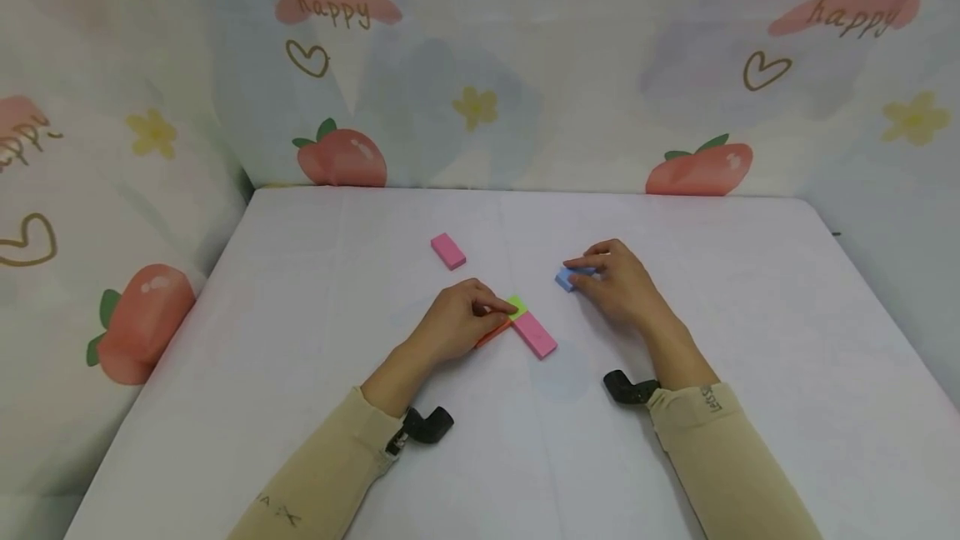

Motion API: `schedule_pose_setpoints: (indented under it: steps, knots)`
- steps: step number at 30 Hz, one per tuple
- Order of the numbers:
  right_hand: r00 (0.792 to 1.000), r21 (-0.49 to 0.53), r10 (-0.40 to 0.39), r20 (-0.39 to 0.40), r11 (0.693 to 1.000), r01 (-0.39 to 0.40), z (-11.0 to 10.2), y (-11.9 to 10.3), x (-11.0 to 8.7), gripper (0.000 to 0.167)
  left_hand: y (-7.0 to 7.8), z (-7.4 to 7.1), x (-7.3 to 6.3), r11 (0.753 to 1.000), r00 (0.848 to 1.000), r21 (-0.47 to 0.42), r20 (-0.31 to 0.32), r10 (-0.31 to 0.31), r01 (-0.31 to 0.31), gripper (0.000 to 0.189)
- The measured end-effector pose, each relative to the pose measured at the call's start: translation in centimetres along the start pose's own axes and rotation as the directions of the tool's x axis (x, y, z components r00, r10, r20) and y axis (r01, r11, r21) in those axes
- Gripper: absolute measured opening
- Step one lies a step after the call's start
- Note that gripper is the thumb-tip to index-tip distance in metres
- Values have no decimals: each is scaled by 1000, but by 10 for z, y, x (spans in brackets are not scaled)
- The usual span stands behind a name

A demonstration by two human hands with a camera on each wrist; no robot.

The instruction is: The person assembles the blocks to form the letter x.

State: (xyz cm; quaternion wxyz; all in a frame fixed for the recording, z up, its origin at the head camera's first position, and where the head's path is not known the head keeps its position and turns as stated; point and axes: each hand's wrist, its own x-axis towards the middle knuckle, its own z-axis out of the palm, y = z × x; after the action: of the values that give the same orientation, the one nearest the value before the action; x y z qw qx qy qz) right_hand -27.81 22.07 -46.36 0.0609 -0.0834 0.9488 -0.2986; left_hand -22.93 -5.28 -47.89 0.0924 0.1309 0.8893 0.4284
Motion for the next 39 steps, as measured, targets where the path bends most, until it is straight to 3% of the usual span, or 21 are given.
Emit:
schedule_pose_setpoints:
  steps: [29,39]
  knots:
    - [1000,2,-16,1,1000,16,7,-3,-2,32,-2,1,-2,1000,999,6,16,-31,30,16]
    - [999,-4,-33,0,999,33,7,-10,-3,31,-2,-1,0,1000,1000,14,9,-8,8,16]
